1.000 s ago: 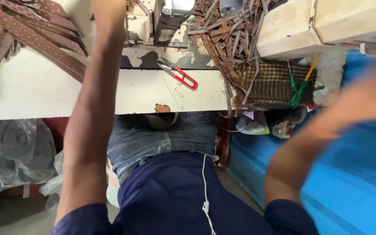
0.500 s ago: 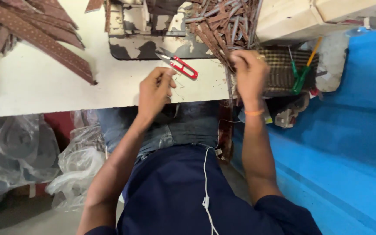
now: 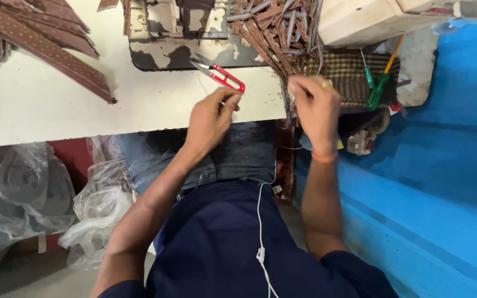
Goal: Trimming excess material from brown leather strips using a pair of scissors.
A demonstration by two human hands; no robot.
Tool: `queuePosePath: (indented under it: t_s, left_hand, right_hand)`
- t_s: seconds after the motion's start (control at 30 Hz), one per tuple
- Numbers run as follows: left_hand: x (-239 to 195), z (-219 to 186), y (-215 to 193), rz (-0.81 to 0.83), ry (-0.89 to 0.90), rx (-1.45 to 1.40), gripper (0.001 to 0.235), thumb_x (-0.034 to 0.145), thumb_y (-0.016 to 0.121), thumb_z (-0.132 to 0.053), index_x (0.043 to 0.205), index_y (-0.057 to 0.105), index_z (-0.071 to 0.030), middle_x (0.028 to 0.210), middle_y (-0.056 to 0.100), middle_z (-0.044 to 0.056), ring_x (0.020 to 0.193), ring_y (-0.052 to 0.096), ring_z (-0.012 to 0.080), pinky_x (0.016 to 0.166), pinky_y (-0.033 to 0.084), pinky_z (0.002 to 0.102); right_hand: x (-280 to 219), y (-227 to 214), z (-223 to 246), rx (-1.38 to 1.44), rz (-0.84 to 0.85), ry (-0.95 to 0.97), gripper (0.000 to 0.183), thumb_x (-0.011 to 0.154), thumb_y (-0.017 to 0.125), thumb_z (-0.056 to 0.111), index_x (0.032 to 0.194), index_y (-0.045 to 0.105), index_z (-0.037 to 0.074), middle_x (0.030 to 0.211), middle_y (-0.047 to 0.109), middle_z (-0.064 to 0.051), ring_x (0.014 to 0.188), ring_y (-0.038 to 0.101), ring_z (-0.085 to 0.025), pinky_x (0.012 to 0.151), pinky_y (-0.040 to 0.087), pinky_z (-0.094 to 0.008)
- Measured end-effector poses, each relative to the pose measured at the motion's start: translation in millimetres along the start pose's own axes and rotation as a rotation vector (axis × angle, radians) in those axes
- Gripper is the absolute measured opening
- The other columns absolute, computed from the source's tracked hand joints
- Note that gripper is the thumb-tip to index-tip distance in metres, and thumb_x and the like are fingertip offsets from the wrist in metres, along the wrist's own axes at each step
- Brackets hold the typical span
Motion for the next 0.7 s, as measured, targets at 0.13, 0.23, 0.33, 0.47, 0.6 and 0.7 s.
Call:
queuePosePath:
  t_s: [0.13,0.23,0.33,0.47,0.6,0.7]
  left_hand:
    - [-13.6,-1.9,2.2,0.02,-0.003,0.038,0.019,0.101,0.064,-0.019,0.112,0.071,-0.005,0.085,0.075,0.009,0.071,0.072,0.0172,0.065,0.055,0.03]
    - [-25.0,1.6,-6.4,0.009,-0.035,0.051,0.019,0.1,0.064,-0.019,0.112,0.071,-0.006,0.087,0.075,0.01,0.072,0.073,0.0184,0.067,0.055,0.031]
    - [-30.9,-4.6,-28.5,-0.053,-0.039,0.087,0.019,0.1,0.065,-0.019,0.114,0.071,-0.007,0.092,0.075,0.011,0.075,0.072,0.0208,0.069,0.055,0.032]
    - [-30.4,-61.5,-46.6,-0.186,0.271,0.313,0.023,0.099,0.065,-0.016,0.119,0.07,-0.006,0.108,0.074,0.014,0.09,0.07,0.0298,0.084,0.053,0.038]
    - [-34.8,-136.8,-54.5,-0.255,0.672,0.672,0.027,0.092,0.066,-0.011,0.118,0.07,-0.005,0.116,0.075,0.015,0.105,0.072,0.0328,0.099,0.048,0.043]
    - [-20.8,-90.1,-53.7,-0.089,0.567,0.774,0.018,0.093,0.068,-0.016,0.108,0.073,-0.008,0.104,0.076,0.013,0.097,0.073,0.0322,0.096,0.049,0.046]
  right_hand:
    - [36.9,28.0,6.2,-0.142,-0.178,-0.178,0.013,0.096,0.078,0.015,0.105,0.079,0.007,0.095,0.071,-0.011,0.085,0.07,-0.029,0.075,0.054,-0.04]
    - [50.6,43.7,4.0,-0.207,-0.171,-0.216,0.012,0.091,0.081,0.019,0.098,0.079,0.009,0.096,0.068,-0.011,0.086,0.068,-0.031,0.074,0.052,-0.042]
    - [54.3,47.4,11.0,-0.213,-0.168,-0.238,0.01,0.089,0.082,0.019,0.093,0.078,0.011,0.095,0.067,-0.011,0.088,0.067,-0.033,0.075,0.051,-0.043]
    - [30.4,17.5,67.3,-0.268,-0.219,-0.493,0.01,0.097,0.079,0.013,0.1,0.07,0.008,0.095,0.069,-0.006,0.095,0.067,-0.031,0.088,0.048,-0.049]
    - [8.0,27.2,104.7,-0.048,0.107,-0.503,0.012,0.096,0.074,0.006,0.108,0.07,0.005,0.099,0.071,-0.011,0.093,0.066,-0.033,0.084,0.049,-0.044]
    - [3.9,46.3,103.1,0.118,0.245,-0.486,0.013,0.096,0.074,0.007,0.109,0.071,0.006,0.102,0.071,-0.013,0.091,0.068,-0.032,0.08,0.051,-0.039]
Point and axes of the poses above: each hand's wrist, its own x-axis towards the middle knuckle, its own y-axis out of the palm, z = x × y, the point moved 9 cm from there along x, towards the middle knuckle
